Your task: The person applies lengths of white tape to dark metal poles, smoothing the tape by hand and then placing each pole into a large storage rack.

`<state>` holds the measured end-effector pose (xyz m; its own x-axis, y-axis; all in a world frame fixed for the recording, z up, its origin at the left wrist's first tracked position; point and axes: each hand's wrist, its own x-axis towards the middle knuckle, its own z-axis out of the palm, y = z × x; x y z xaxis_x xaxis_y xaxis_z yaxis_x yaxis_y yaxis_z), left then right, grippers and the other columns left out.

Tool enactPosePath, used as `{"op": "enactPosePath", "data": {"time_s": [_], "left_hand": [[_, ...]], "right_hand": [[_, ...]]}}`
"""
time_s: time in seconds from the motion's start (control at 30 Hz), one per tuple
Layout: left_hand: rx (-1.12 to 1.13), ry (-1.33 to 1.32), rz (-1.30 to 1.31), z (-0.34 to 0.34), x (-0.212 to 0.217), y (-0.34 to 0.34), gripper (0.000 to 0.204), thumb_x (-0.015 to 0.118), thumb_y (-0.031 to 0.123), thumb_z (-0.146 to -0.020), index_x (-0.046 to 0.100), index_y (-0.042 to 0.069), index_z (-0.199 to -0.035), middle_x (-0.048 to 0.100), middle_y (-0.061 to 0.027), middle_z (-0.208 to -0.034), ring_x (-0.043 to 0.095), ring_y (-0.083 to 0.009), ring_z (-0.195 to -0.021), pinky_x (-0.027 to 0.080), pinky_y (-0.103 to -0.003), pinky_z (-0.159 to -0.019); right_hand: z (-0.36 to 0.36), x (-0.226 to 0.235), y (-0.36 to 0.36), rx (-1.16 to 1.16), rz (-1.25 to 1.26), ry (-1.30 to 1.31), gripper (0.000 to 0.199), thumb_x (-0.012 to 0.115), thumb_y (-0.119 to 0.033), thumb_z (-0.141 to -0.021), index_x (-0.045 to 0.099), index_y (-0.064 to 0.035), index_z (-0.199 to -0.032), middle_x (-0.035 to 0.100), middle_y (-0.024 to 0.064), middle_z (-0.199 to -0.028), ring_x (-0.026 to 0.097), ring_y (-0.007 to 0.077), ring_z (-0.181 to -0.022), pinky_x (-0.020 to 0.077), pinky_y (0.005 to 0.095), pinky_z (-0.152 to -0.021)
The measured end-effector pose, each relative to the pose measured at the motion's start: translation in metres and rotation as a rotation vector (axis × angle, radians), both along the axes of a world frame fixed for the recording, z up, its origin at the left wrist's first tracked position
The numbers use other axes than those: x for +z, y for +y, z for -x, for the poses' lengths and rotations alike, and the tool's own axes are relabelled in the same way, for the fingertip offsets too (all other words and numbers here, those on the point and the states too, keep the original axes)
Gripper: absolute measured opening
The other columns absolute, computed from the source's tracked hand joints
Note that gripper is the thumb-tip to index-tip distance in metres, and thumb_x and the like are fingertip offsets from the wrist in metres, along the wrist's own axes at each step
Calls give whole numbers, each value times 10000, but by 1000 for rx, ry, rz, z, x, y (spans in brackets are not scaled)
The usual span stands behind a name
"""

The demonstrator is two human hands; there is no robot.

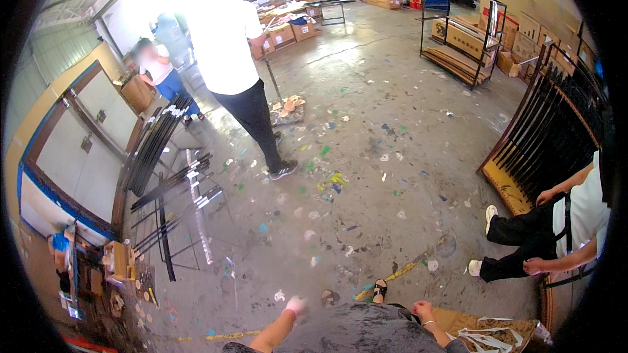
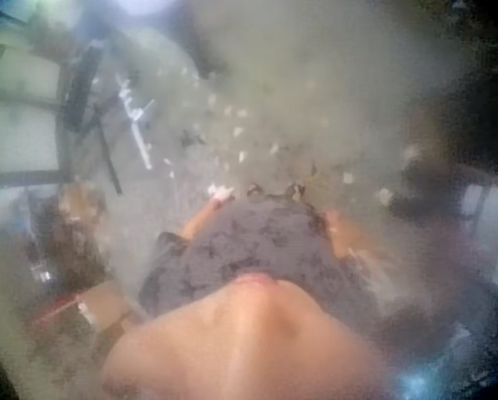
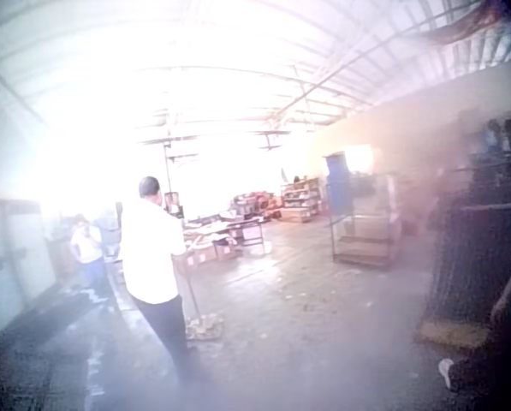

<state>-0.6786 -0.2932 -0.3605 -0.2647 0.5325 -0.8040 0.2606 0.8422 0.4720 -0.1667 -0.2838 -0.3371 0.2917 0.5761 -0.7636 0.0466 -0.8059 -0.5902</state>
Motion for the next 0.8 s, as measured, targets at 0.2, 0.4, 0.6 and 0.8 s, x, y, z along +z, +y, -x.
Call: {"op": "enactPosePath", "data": {"time_s": [0.2, 0.4, 0.6, 0.8], "left_hand": [[1, 9, -32, -16, 37, 2, 464, 572, 318, -767, 569, -59, -1038, 618, -226, -962, 608, -320, -887, 475, -382, -763], [-23, 11, 30, -31, 87, 13, 479, 578, 310, -773, 549, -46, -1092, 629, -196, -929, 620, -272, -827, 492, -369, -695], [40, 32, -57, -15, 58, -9, 383, 549, 261, -841, 508, -93, -982, 645, -165, -812, 646, -216, -687, 507, -315, -576], [154, -115, -34, -11, 46, -8, 374, 558, 219, -848, 470, -98, -1027, 609, -185, -848, 641, -256, -722, 538, -343, -614]], "right_hand": [[1, 15, 10, -40, 3, 17, 91, 585, -48, -765, 582, 18, -827, 590, 102, -656, 587, 195, -559, 515, 320, -515], [-9, -12, 15, 39, -9, -16, 87, 569, -61, -776, 585, 1, -835, 586, 94, -653, 584, 190, -553, 507, 310, -493], [2, -14, 34, 69, 28, 8, 90, 567, -74, -784, 589, -11, -844, 585, 89, -652, 569, 181, -523, 484, 298, -451], [-2, -25, 34, 127, 29, -13, 93, 582, -82, -785, 587, -9, -842, 581, 84, -635, 563, 180, -513, 477, 293, -450]]}}
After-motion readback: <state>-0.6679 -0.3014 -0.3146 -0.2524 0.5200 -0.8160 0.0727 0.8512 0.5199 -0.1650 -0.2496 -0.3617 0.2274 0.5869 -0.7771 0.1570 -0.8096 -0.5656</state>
